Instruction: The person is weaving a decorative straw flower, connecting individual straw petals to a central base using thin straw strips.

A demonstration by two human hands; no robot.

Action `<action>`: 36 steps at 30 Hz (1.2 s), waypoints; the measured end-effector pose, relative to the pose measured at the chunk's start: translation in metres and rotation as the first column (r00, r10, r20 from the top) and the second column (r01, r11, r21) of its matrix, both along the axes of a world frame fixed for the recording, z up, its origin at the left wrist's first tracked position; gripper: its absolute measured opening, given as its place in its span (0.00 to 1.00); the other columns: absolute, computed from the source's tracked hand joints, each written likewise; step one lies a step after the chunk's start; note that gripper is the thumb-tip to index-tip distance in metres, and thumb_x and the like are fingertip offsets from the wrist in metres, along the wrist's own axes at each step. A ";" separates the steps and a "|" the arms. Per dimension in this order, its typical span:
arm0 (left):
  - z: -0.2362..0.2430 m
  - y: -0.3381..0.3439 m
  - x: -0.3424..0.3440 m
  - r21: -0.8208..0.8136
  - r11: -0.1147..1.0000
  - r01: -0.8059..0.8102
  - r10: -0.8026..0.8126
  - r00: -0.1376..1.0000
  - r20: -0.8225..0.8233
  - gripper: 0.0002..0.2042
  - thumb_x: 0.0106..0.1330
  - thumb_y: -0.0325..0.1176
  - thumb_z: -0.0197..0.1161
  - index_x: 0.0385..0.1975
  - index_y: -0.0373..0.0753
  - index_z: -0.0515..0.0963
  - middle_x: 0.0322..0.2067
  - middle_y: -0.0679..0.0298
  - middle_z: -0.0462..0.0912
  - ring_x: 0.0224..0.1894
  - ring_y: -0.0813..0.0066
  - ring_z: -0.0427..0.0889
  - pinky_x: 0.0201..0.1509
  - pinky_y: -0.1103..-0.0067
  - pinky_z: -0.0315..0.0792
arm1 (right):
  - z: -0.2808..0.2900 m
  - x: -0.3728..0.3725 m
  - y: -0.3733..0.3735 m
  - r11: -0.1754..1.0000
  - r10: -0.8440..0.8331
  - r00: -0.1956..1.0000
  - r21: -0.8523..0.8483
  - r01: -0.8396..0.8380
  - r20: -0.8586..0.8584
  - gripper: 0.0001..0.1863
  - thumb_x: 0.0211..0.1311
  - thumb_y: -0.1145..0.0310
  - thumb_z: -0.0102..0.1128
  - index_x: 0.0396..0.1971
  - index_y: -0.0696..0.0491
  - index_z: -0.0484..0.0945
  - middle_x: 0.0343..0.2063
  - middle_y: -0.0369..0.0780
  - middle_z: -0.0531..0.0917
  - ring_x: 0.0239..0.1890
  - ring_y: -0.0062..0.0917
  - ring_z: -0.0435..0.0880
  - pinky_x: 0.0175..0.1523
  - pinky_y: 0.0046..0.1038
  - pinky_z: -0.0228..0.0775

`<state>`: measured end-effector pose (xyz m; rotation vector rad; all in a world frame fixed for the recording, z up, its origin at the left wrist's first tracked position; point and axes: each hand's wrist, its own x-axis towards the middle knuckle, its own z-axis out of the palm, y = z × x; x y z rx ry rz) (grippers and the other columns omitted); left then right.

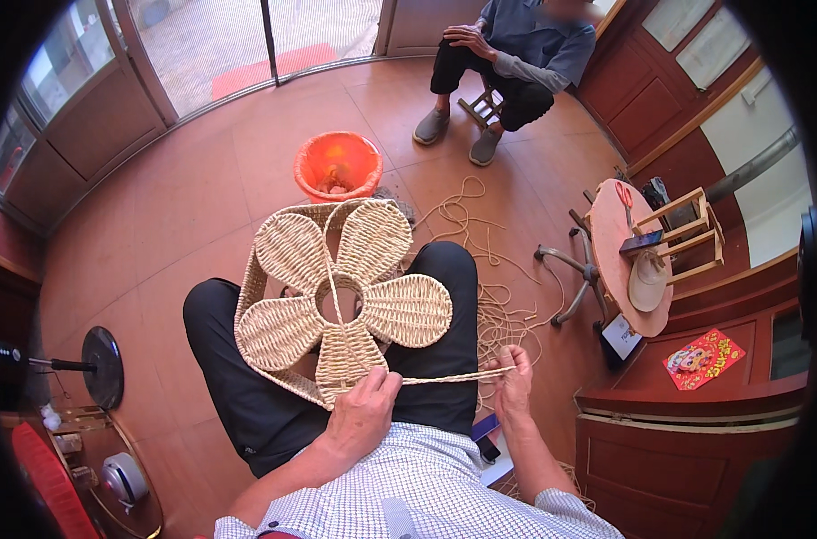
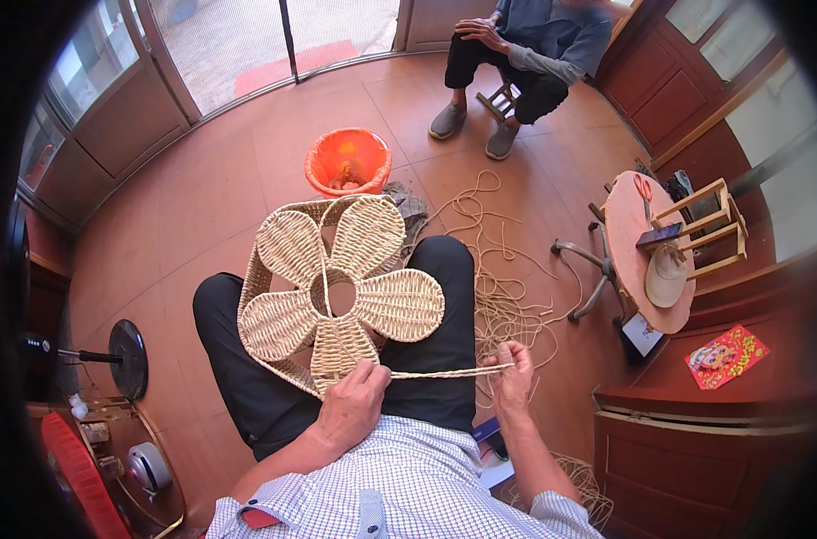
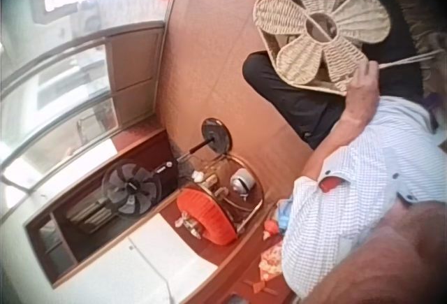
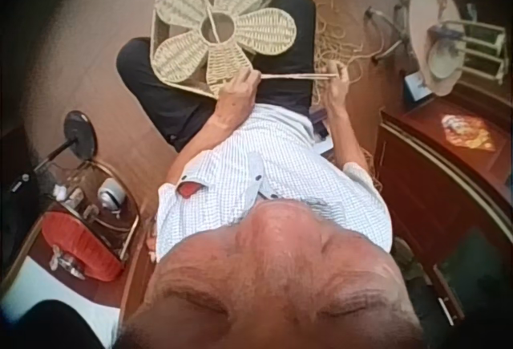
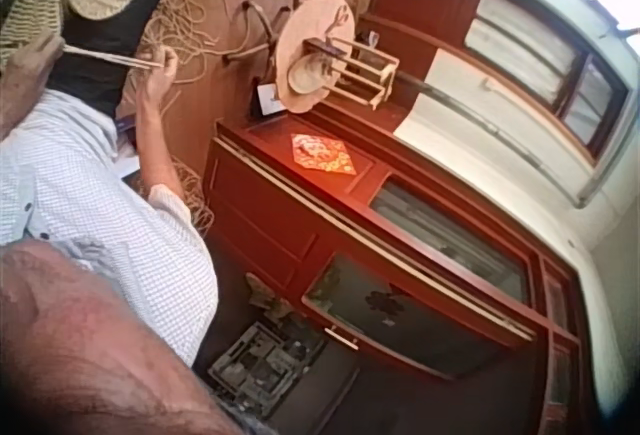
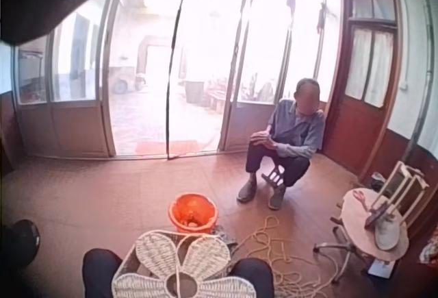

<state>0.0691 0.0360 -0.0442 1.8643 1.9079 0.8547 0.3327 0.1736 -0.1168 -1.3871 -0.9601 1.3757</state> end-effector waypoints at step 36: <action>0.006 -0.014 -0.022 -0.067 0.952 -0.299 0.306 0.936 0.175 0.05 0.69 0.24 0.70 0.36 0.34 0.79 0.29 0.60 0.78 0.29 0.68 0.80 0.34 0.73 0.74 | 0.056 -0.113 -0.071 0.757 0.648 0.760 -0.149 -0.636 0.050 0.24 0.73 0.70 0.70 0.62 0.63 0.76 0.46 0.40 0.85 0.45 0.18 0.86 0.51 0.23 0.82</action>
